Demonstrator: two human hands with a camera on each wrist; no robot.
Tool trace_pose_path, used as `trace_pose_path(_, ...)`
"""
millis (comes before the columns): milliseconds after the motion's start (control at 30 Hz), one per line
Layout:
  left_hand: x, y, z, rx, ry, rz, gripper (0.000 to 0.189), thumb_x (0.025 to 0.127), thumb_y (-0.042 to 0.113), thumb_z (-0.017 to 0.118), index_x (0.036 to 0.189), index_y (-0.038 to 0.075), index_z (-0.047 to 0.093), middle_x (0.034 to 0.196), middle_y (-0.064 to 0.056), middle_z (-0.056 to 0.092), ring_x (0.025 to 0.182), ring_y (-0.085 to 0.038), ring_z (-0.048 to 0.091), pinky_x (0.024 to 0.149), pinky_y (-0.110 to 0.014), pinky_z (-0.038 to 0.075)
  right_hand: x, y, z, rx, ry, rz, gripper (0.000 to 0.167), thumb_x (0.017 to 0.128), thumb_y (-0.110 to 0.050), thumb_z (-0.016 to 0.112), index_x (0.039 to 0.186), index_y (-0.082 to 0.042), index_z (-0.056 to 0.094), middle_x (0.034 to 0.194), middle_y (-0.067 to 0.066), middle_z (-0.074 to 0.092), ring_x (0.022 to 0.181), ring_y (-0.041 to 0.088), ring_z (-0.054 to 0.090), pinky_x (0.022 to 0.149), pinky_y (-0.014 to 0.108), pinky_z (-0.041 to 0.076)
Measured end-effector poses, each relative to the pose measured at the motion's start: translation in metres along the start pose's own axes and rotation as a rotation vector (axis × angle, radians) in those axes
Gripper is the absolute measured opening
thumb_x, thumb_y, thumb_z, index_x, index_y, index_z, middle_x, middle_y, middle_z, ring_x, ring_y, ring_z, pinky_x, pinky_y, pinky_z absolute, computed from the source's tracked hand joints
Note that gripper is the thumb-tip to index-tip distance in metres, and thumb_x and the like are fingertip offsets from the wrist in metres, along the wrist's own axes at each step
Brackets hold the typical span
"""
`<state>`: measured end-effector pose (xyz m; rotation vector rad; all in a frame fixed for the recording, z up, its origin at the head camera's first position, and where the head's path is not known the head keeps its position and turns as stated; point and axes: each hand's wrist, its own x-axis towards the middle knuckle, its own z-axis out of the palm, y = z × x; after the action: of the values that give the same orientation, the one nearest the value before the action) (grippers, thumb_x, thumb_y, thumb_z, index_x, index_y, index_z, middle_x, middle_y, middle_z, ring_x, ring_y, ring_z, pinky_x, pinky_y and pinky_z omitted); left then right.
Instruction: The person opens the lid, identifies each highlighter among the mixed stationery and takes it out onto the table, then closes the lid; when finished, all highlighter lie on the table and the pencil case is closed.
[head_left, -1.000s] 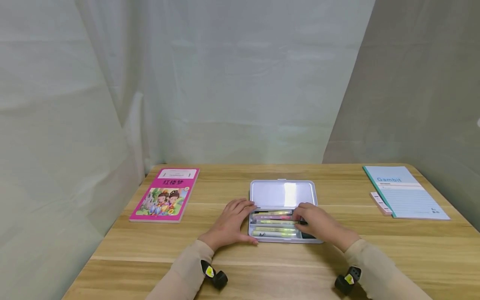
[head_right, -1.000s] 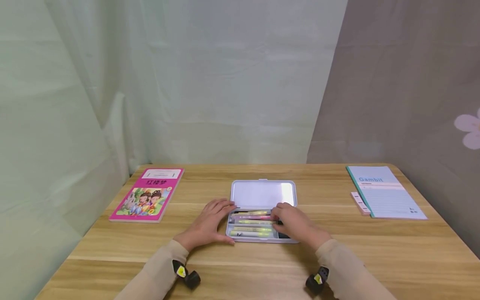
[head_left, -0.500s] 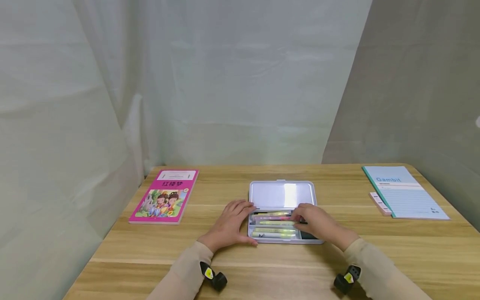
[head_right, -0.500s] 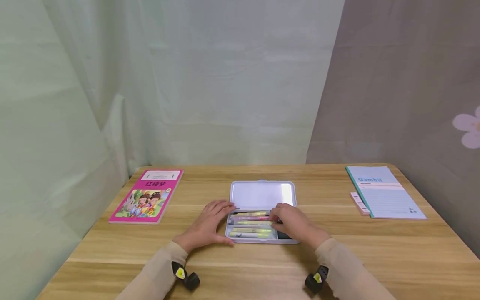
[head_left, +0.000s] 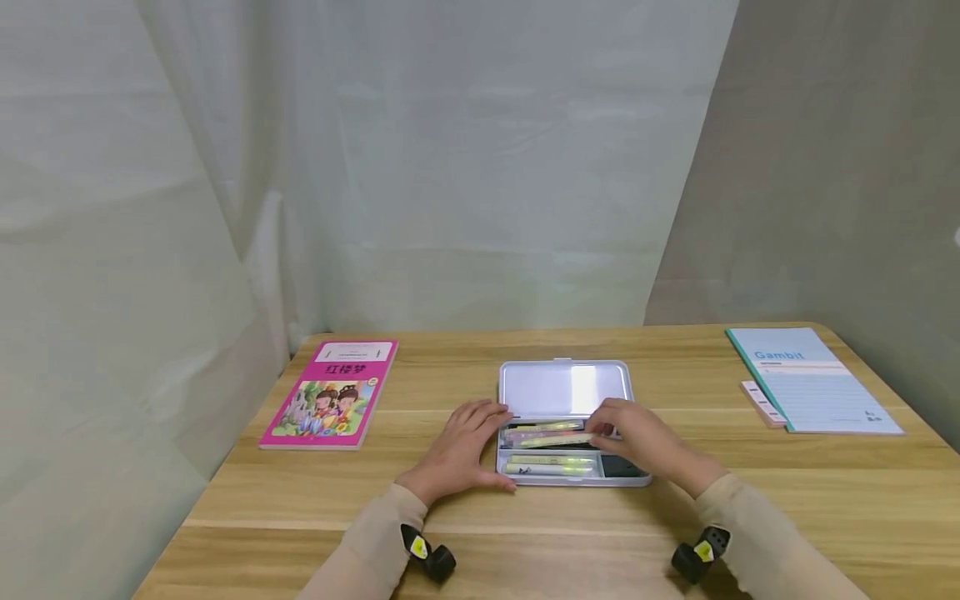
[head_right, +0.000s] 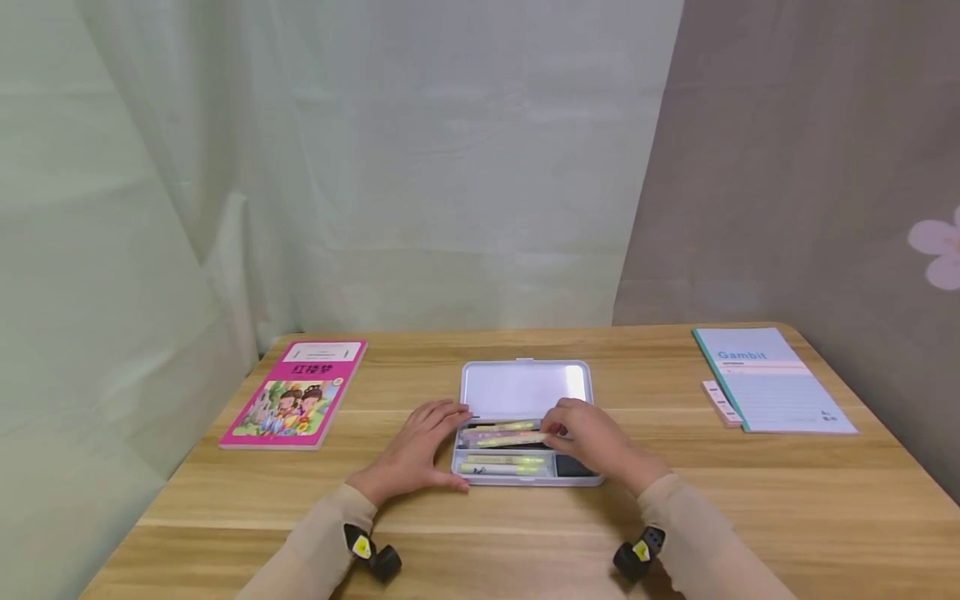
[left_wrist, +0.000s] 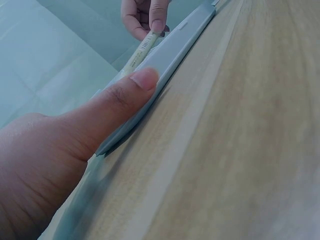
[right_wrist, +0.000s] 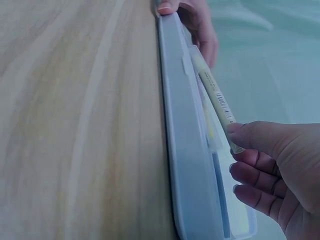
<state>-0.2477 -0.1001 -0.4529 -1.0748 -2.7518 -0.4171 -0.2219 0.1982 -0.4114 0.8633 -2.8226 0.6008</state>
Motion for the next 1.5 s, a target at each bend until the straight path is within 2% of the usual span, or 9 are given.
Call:
trace_pose_path(267,0.000,-0.001,-0.001,-0.009,0.003,-0.006,0.099,0.064,0.070,0.074,0.142,0.016,0.046,0.147,-0.002,0.044,0.139,-0.025,0.035,0.121,-0.046,0.025,-0.003,0.005,-0.010,0.011,0.063,0.001,0.009,0.081,-0.012,0.075,0.089,-0.015,0.070,0.083,-0.008,0.062,0.076,0.003,0.056,0.067,0.022,0.054)
trace_pose_path(533,0.000,0.000,0.000,-0.016,0.001,0.003,0.099,0.064,0.069,0.074,0.141,0.015,0.046,0.146,-0.002,0.045,0.139,-0.025,0.036,0.121,-0.045,0.025,-0.009,0.007,-0.025,0.057,0.046,0.058,0.009,0.084,-0.015,0.073,0.092,-0.015,0.070,0.085,-0.007,0.062,0.078,0.005,0.054,0.070,0.026,0.056)
trace_pose_path(800,-0.001,0.000,0.000,-0.011,0.001,0.009,0.099,0.064,0.069,0.074,0.142,0.015,0.046,0.146,-0.002,0.045,0.139,-0.024,0.036,0.121,-0.043,0.025,-0.018,0.016,-0.033,0.099,0.061,0.085,0.006,0.086,-0.013,0.071,0.091,-0.015,0.070,0.085,-0.008,0.061,0.077,0.003,0.052,0.067,0.022,0.052)
trace_pose_path(967,0.000,0.000,-0.001,-0.013,-0.003,0.008,0.099,0.064,0.069,0.074,0.142,0.015,0.046,0.147,-0.002,0.044,0.139,-0.024,0.036,0.122,-0.043,0.024,-0.024,0.022,-0.039,0.099,0.087,0.117,0.004,0.087,-0.014,0.070,0.090,-0.015,0.070,0.086,-0.008,0.061,0.078,0.002,0.051,0.068,0.021,0.051)
trace_pose_path(1233,0.001,0.001,0.000,-0.028,-0.015,0.002,0.099,0.064,0.069,0.074,0.142,0.015,0.045,0.147,-0.002,0.043,0.140,-0.024,0.035,0.122,-0.044,0.024,-0.035,0.034,-0.050,0.079,0.161,0.139,0.007,0.085,-0.007,0.070,0.090,-0.012,0.071,0.085,-0.004,0.063,0.075,0.000,0.051,0.063,0.020,0.050)
trace_pose_path(1500,0.001,0.000,0.000,-0.022,-0.022,-0.009,0.099,0.064,0.070,0.073,0.143,0.016,0.044,0.148,-0.002,0.043,0.140,-0.024,0.034,0.122,-0.044,0.023,-0.049,0.048,-0.060,0.025,0.212,0.149,0.007,0.084,-0.010,0.072,0.090,-0.013,0.071,0.082,-0.006,0.063,0.072,-0.005,0.049,0.060,0.018,0.049)
